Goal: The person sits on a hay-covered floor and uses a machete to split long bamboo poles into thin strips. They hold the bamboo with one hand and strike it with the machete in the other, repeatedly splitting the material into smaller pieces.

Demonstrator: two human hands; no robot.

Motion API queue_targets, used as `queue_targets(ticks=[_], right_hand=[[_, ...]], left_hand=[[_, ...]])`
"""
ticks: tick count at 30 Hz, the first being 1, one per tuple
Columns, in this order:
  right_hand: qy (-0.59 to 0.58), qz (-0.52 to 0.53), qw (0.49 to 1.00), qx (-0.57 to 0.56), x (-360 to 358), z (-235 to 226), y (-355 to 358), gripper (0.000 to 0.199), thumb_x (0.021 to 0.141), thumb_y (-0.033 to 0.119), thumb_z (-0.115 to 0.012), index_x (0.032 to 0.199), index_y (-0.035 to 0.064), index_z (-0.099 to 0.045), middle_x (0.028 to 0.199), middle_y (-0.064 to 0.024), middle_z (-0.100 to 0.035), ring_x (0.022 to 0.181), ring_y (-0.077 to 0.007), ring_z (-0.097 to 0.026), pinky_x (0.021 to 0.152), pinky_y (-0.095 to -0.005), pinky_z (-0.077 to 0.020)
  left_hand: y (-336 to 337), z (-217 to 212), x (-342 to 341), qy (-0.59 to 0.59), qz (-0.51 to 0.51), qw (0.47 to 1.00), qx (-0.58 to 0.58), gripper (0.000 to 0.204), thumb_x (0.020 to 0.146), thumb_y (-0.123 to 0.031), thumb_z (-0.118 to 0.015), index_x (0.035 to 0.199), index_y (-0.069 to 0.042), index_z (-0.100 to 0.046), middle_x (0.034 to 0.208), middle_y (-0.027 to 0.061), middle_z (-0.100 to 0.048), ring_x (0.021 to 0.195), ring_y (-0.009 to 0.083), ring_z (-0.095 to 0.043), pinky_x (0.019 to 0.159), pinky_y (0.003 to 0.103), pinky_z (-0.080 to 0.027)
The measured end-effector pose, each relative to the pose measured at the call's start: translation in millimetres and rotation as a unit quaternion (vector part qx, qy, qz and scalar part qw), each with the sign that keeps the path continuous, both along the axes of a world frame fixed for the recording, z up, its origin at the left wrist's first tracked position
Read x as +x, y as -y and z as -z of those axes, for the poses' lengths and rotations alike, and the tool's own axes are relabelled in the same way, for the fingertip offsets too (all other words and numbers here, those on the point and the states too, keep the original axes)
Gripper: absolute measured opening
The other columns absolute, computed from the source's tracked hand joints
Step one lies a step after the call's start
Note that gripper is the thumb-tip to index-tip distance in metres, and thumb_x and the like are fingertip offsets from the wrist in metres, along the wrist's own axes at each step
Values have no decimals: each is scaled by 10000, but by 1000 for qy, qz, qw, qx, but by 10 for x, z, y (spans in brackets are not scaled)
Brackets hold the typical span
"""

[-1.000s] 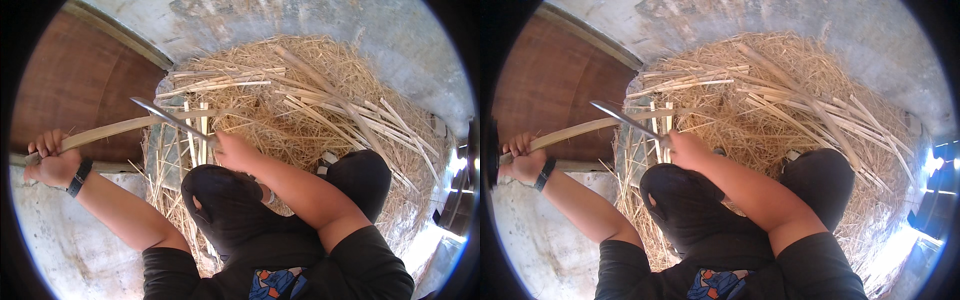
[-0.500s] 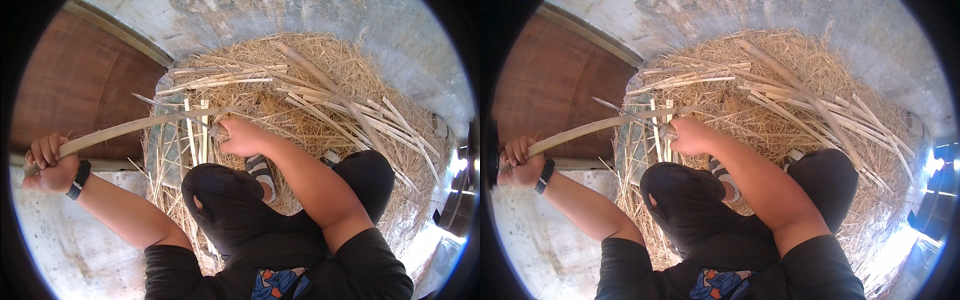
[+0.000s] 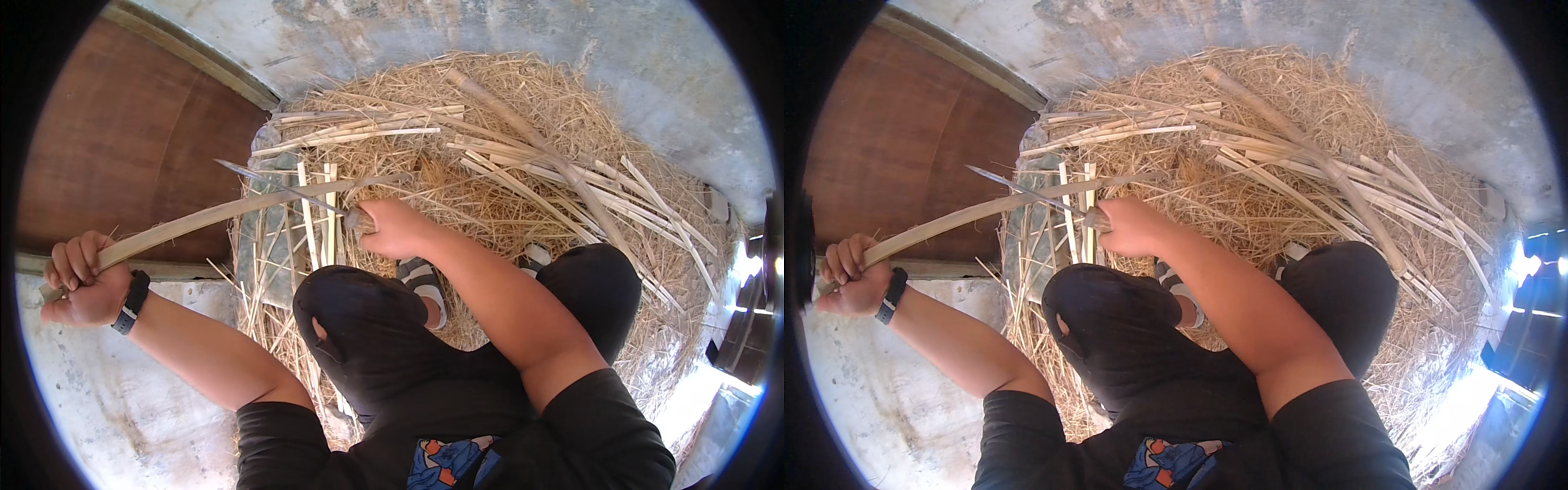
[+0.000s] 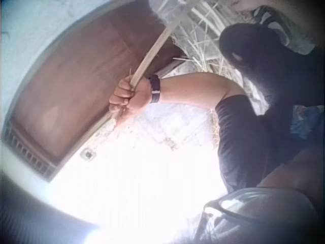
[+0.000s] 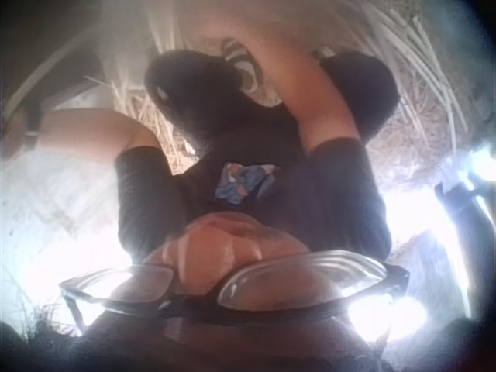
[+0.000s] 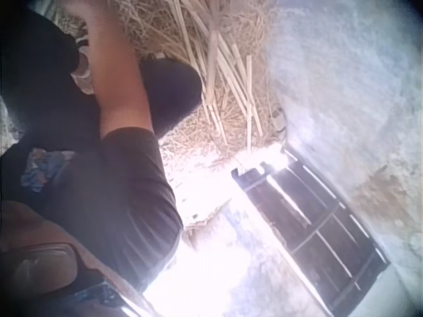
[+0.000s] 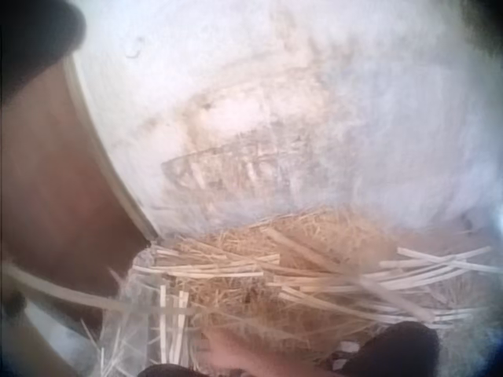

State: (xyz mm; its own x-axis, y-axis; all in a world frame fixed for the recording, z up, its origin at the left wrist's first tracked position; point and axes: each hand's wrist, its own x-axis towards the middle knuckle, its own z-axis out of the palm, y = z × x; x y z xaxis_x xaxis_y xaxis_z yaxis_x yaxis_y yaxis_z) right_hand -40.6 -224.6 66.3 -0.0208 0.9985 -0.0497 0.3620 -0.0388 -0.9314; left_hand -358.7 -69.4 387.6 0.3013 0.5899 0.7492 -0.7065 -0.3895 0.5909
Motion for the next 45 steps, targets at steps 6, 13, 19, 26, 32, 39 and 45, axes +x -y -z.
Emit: queue_targets(ticks=[6, 13, 19, 26, 32, 39, 45], right_hand=[[-56, 131, 985, -96, -1, 906, 119, 368, 814, 154, -689, 1162, 36, -665, 883, -191, -701, 832, -348, -705, 762, -452, -551], [-6, 42, 999, 19, -209, 179, 64, 401, 819, 172, -684, 1199, 44, -665, 905, -205, -711, 858, -365, -714, 769, -478, -552], [1, 173, 982, -79, -47, 957, 247, 321, 815, 193, -706, 1084, 22, -671, 963, -218, -720, 920, -390, -711, 818, -482, -556], [-24, 70, 997, -14, -280, 59, 145, 344, 816, 231, -711, 1067, 3, -653, 967, -232, -708, 927, -422, -696, 804, -503, -549], [-7, 119, 993, 12, -156, 618, 130, 353, 825, 191, -714, 1121, 16, -634, 943, -227, -713, 812, -367, -716, 747, -476, -557], [3, 121, 990, -76, -136, 387, 120, 321, 822, 186, -714, 1070, 7, -616, 930, -222, -709, 800, -364, -715, 738, -467, -557], [-2, 67, 998, 18, -221, 189, 109, 364, 820, 193, -716, 1114, -1, -626, 989, -245, -704, 916, -396, -707, 812, -483, -555]], left_hand=[[92, -58, 250, -19, 69, 997, 11, 783, 855, -917, -361, 666, -168, -493, 585, -58, -410, 448, 73, -289, 473, 246, -245], [28, -8, 54, 11, -2, 1000, -5, 788, 852, -923, -349, 685, -163, -478, 590, -45, -380, 461, 86, -272, 470, 248, -241], [180, -17, 315, 28, -139, 989, -34, 802, 866, -913, -333, 704, -143, -490, 599, -30, -358, 476, 93, -254, 458, 244, -227], [38, 5, 157, 24, -107, 993, -35, 818, 857, -920, -336, 729, -132, -513, 600, -24, -354, 479, 95, -251, 451, 242, -225], [174, -68, 530, 35, -209, 975, -64, 789, 874, -902, -350, 761, -130, -465, 609, -20, -330, 487, 103, -216, 446, 252, -212], [73, -41, 340, 32, -200, 979, -36, 776, 891, -886, -342, 758, -131, -462, 628, -17, -352, 495, 102, -232, 448, 244, -212], [38, -55, 312, 29, -130, 991, -30, 786, 889, -889, -331, 745, -132, -486, 628, -19, -368, 492, 98, -242, 449, 239, -218]])
